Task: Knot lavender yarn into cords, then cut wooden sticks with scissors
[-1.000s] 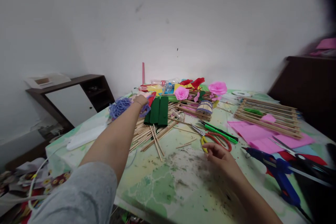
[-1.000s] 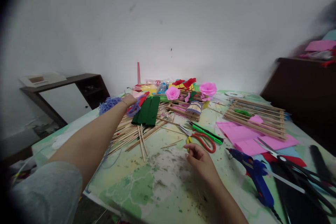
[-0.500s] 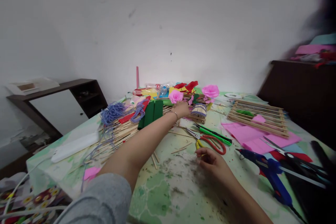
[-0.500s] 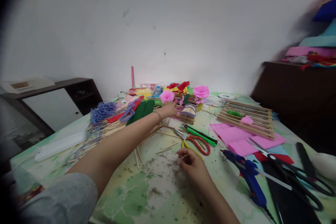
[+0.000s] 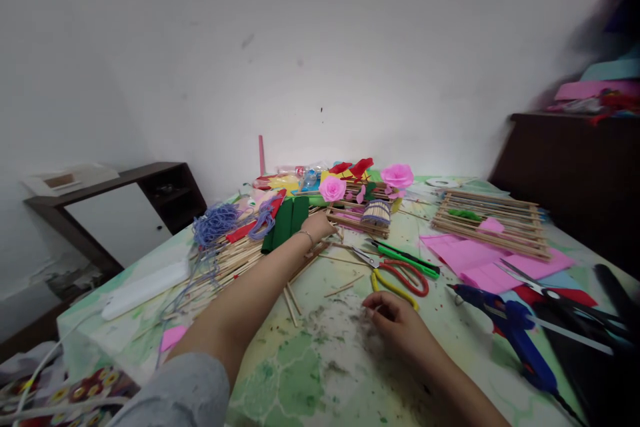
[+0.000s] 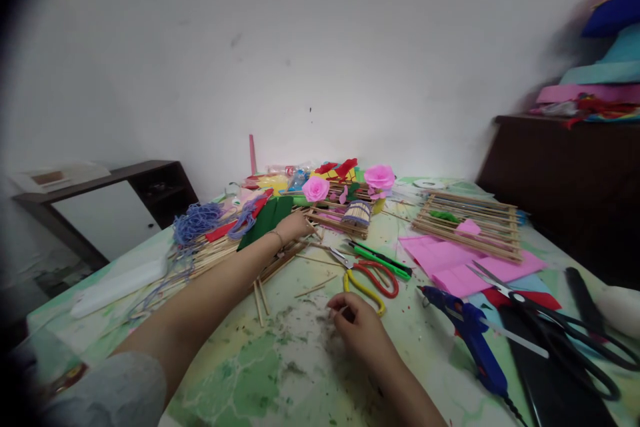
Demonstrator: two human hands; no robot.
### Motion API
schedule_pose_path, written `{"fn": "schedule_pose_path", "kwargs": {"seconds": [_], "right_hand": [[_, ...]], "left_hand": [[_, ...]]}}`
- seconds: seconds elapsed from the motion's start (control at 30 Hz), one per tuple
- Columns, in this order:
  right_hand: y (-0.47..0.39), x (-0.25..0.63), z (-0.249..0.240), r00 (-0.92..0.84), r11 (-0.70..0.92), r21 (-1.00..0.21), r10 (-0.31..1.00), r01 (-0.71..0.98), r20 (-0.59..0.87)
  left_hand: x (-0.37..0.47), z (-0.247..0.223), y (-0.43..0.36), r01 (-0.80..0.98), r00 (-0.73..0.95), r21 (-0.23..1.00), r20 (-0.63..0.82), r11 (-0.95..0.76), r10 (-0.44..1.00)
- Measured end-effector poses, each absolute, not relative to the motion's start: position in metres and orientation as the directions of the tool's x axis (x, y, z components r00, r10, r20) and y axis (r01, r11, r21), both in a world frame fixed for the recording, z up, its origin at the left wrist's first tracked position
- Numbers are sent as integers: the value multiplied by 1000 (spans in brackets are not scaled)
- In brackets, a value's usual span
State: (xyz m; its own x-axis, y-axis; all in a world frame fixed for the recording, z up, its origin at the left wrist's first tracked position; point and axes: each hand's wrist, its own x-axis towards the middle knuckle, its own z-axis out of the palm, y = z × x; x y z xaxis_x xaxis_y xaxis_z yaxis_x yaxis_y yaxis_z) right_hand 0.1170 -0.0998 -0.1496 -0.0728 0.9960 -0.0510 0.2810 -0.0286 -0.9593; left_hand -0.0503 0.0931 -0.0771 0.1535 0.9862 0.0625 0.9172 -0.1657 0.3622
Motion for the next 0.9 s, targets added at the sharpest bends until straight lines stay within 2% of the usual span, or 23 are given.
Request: {"fn": "schedule_pose_path", "kwargs": {"seconds": [0.17,0.3,0.33,0.4,0.5,0.53,0.63,0.77,0.9], "right_hand": [[-96,122,-152,-63,6,-964,998,266,-11],[-96,124,-156,-7,4,-957,1000,291,1],[-96,126,-157,11,19,-950,1000,311,23],[-96,129,-158,30,70,-924,996,377,88],[-96,132,-157,-8,146,-861,987,488,163],[-97,132,-157,-27,167,-842,984,513,179],[-98,128,-157,-113,245,-786,969,568,220],[-96,122,-155,-179,318,-700,947,640,266],[-78,115,-140,-178,314,-599,944,736,277]], "left_hand": [[-56,-55,71,748,167,619,177,-241,970],[-68,-50,-1,529,166,793,254,-303,953],[-71,-57,-27,314,152,907,244,-281,958],[-75,-82,-78,16,177,990,132,-137,975],[-79,-127,-138,-144,226,985,-64,98,972],[-79,-139,-150,-189,218,974,-83,125,972],[-82,-158,-161,-225,271,964,-77,141,960],[-87,-155,-151,-79,350,996,-21,52,936],[-89,-153,-147,-40,495,995,-62,94,866]]}}
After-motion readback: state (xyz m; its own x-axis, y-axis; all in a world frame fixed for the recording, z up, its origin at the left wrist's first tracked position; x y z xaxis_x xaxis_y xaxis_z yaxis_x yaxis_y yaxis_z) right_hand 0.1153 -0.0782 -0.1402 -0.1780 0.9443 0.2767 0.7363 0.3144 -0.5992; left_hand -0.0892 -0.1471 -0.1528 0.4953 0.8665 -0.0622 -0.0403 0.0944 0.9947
